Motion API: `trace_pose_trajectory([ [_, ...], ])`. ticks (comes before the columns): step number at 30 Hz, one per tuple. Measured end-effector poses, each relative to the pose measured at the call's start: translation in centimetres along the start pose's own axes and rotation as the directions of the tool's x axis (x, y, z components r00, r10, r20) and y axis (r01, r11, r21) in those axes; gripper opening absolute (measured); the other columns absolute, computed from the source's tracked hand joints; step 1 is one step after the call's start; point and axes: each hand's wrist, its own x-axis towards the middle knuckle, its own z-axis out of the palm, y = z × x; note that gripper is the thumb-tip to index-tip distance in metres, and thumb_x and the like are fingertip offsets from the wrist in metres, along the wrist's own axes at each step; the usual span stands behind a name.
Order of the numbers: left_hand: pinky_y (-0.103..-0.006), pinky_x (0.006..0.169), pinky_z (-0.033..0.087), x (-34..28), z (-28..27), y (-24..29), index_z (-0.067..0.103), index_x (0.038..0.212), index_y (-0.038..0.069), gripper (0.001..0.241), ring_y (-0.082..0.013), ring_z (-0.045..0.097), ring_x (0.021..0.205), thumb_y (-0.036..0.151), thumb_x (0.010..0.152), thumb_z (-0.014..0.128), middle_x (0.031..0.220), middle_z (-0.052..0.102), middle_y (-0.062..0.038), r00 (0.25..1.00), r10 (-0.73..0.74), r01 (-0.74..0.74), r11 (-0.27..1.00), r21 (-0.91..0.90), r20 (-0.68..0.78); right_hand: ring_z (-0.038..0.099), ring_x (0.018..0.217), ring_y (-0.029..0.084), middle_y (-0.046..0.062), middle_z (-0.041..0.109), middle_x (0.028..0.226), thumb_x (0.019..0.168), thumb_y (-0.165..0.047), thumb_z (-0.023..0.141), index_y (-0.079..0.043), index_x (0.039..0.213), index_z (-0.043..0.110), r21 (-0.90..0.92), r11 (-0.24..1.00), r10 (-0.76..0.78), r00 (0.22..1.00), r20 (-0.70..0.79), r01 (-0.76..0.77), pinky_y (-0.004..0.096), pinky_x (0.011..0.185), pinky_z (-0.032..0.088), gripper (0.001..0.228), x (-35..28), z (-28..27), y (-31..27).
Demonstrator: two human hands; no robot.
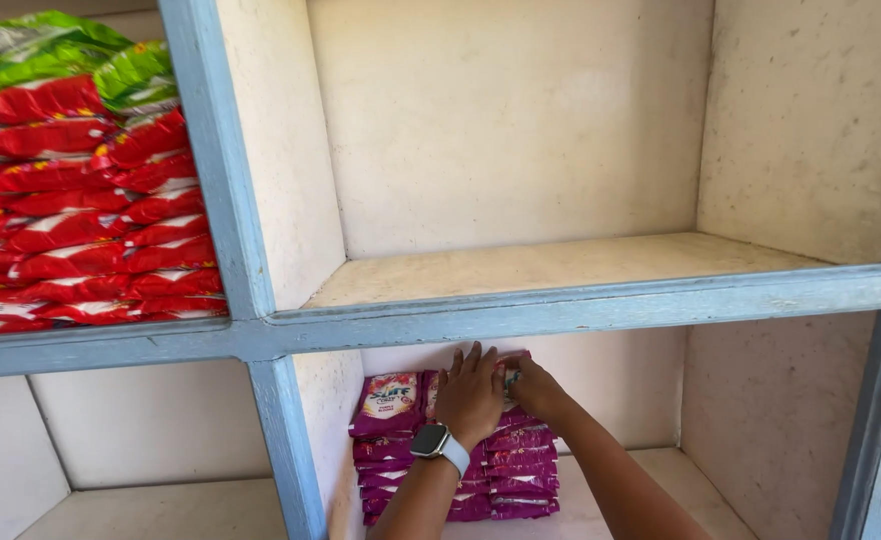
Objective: Stocking small packets of laundry detergent onto a shelf in a retail stall.
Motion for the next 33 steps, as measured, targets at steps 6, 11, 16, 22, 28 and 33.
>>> trace_pose_trajectory([
  [6, -0.0641, 0.123, 0.012, 0.0, 0.3, 1.3, 0.036, 0.158, 0.023, 0.059, -0.0374, 0.018, 0.156, 0.047, 0.105, 0.024, 0.169, 0.025, -0.006, 0.978, -0.028, 0.008, 0.995, 0.097, 0.204, 0.040, 0.143, 0.034, 0.009, 0.048, 0.156, 0.101, -0.038, 0.052, -0.026, 0.155, 0.047, -0.646, 0.744, 0.097, 0.985, -0.143, -0.167, 0.045, 0.123, 0.031, 0.056, -1.8, -1.6, 1.1],
  [11, -0.0629, 0.125, 0.002, -0.1, -0.8, 3.4, 0.026, 0.162, 0.025, 0.067, -0.0379, 0.007, 0.158, 0.053, 0.102, 0.014, 0.171, 0.016, -0.004, 0.931, -0.062, 0.005, 0.988, 0.157, 0.361, 0.024, 0.154, 0.025, 0.003, 0.027, 0.169, 0.097, -0.061, 0.025, -0.027, 0.165, 0.025, 0.419, 0.899, 0.127, 0.991, 0.031, -0.128, 0.062, 0.120, 0.023, 0.076, -3.3, -2.6, 3.9],
  [16, -0.0624, 0.125, 0.004, -0.1, 0.7, 4.3, 0.028, 0.161, 0.025, 0.066, -0.0383, 0.010, 0.157, 0.053, 0.102, 0.019, 0.171, 0.017, -0.006, 0.912, -0.064, -0.012, 0.983, 0.182, 0.405, 0.039, 0.150, 0.034, 0.009, 0.038, 0.167, 0.093, -0.072, 0.029, -0.031, 0.164, 0.026, 0.497, 0.843, 0.186, 0.978, 0.093, -0.207, 0.057, 0.121, 0.031, 0.082, -4.5, -0.9, 3.7],
  [22, -0.0668, 0.122, 0.012, -0.8, 1.4, 4.0, 0.039, 0.157, 0.021, 0.063, -0.0407, 0.025, 0.153, 0.047, 0.101, 0.029, 0.166, 0.031, -0.011, 0.952, -0.023, -0.040, 0.979, 0.198, 0.304, 0.034, 0.151, 0.031, 0.004, 0.032, 0.169, 0.089, -0.077, 0.027, -0.037, 0.165, 0.022, 0.451, 0.864, 0.208, 0.974, 0.091, -0.226, 0.057, 0.121, 0.026, 0.086, -4.8, -0.7, 3.8],
  [28, -0.0661, 0.122, 0.011, -0.6, 1.6, 4.0, 0.040, 0.156, 0.018, 0.062, -0.0392, 0.025, 0.152, 0.048, 0.101, 0.029, 0.165, 0.031, -0.012, 0.958, -0.039, -0.027, 0.974, 0.224, 0.285, 0.014, 0.158, 0.020, -0.005, 0.018, 0.173, 0.092, -0.070, 0.028, -0.032, 0.164, 0.018, 0.500, 0.866, 0.029, 0.998, -0.064, 0.007, 0.054, 0.125, 0.010, 0.082, -5.6, -0.7, 5.9],
  [33, -0.0645, 0.121, 0.012, -1.1, 2.7, 3.7, 0.039, 0.155, 0.016, 0.063, -0.0376, 0.025, 0.152, 0.048, 0.102, 0.029, 0.164, 0.031, -0.012, 0.952, 0.006, -0.094, 0.957, 0.274, 0.307, 0.002, 0.161, 0.014, -0.009, 0.011, 0.174, 0.093, -0.067, 0.024, -0.033, 0.163, 0.021, 0.455, 0.890, 0.078, 0.989, -0.128, -0.011, 0.055, 0.124, -0.003, 0.079, -17.2, -1.2, 4.0],
])
